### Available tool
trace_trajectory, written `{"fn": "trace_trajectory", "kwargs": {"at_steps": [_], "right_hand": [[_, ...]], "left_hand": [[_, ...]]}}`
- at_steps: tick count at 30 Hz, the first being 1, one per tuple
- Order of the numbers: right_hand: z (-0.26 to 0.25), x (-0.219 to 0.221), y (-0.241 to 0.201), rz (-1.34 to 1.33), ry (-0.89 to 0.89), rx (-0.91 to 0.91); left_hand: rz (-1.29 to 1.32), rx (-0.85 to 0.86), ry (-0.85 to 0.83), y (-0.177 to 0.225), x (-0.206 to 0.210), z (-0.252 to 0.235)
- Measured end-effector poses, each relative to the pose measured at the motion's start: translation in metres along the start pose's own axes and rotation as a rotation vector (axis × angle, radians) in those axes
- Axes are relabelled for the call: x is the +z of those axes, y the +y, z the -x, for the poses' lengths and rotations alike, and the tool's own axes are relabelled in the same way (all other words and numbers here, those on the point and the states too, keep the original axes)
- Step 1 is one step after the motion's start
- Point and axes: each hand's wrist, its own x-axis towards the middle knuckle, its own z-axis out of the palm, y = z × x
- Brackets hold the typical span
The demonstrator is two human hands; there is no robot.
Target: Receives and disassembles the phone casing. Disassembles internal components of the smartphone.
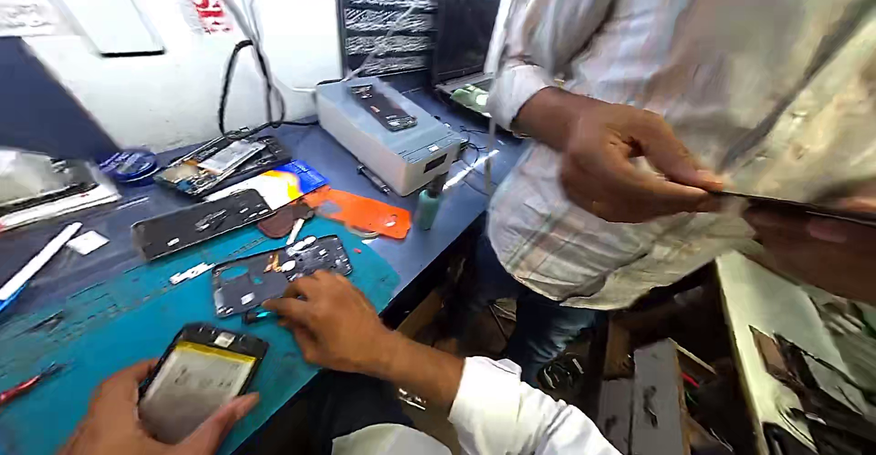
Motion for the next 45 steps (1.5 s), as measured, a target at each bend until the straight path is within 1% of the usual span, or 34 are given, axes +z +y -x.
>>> {"fn": "trace_trajectory", "kwargs": {"at_steps": [2,3,4,6,9,11,13,15,18,20,22,24,25,28,30,34,42,45], "right_hand": [[0.005,-0.005,-0.009,-0.04,0.071,0.019],[0.006,-0.009,-0.016,-0.104,0.119,0.047],[0.008,-0.014,-0.024,-0.202,0.148,0.097],[0.013,-0.029,-0.04,-0.463,0.145,0.221],[0.017,-0.037,-0.052,-0.773,0.087,0.369],[0.018,-0.034,-0.055,-0.863,0.071,0.466],[0.019,-0.033,-0.053,-0.881,0.068,0.508],[0.02,-0.037,-0.05,-0.92,0.048,0.491],[0.022,-0.046,-0.049,-1.022,-0.044,0.413],[0.022,-0.051,-0.053,-1.08,-0.101,0.366],[0.022,-0.052,-0.059,-1.123,-0.112,0.342],[0.022,-0.052,-0.063,-1.048,-0.118,0.292],[0.022,-0.052,-0.063,-0.97,-0.112,0.253],[0.019,-0.056,-0.062,-0.592,-0.105,0.077],[0.014,-0.059,-0.062,-0.47,-0.092,-0.01],[0.008,-0.064,-0.064,-0.424,-0.117,-0.044],[0.003,-0.07,-0.063,-0.436,-0.165,-0.077],[0.001,-0.072,-0.063,-0.425,-0.192,-0.067]], "left_hand": [[0.063,-0.066,0.083,0.014,-0.001,0.009],[0.068,-0.091,0.158,0.018,0.002,0.012],[0.063,-0.106,0.229,0.02,0.007,0.012],[0.082,-0.111,0.307,0.024,0.017,0.013],[0.12,-0.101,0.339,0.032,0.029,0.015],[0.092,-0.094,0.303,0.033,0.036,0.017],[0.129,-0.07,0.234,0.031,0.036,0.022],[0.334,-0.058,0.098,0.022,0.029,0.027],[0.909,0.075,-0.115,0.001,0.023,0.029],[1.339,0.118,-0.293,-0.008,0.031,0.033],[1.716,0.149,-0.431,-0.008,0.044,0.041],[1.932,0.204,-0.537,-0.003,0.055,0.046],[1.972,0.212,-0.544,0.0,0.057,0.048],[1.933,0.191,-0.453,0.004,0.059,0.055],[1.886,0.234,-0.434,0.003,0.059,0.056],[1.83,0.284,-0.396,0.005,0.057,0.057],[1.748,0.247,-0.343,0.006,0.056,0.061],[1.737,0.247,-0.377,0.005,0.056,0.059]]}}
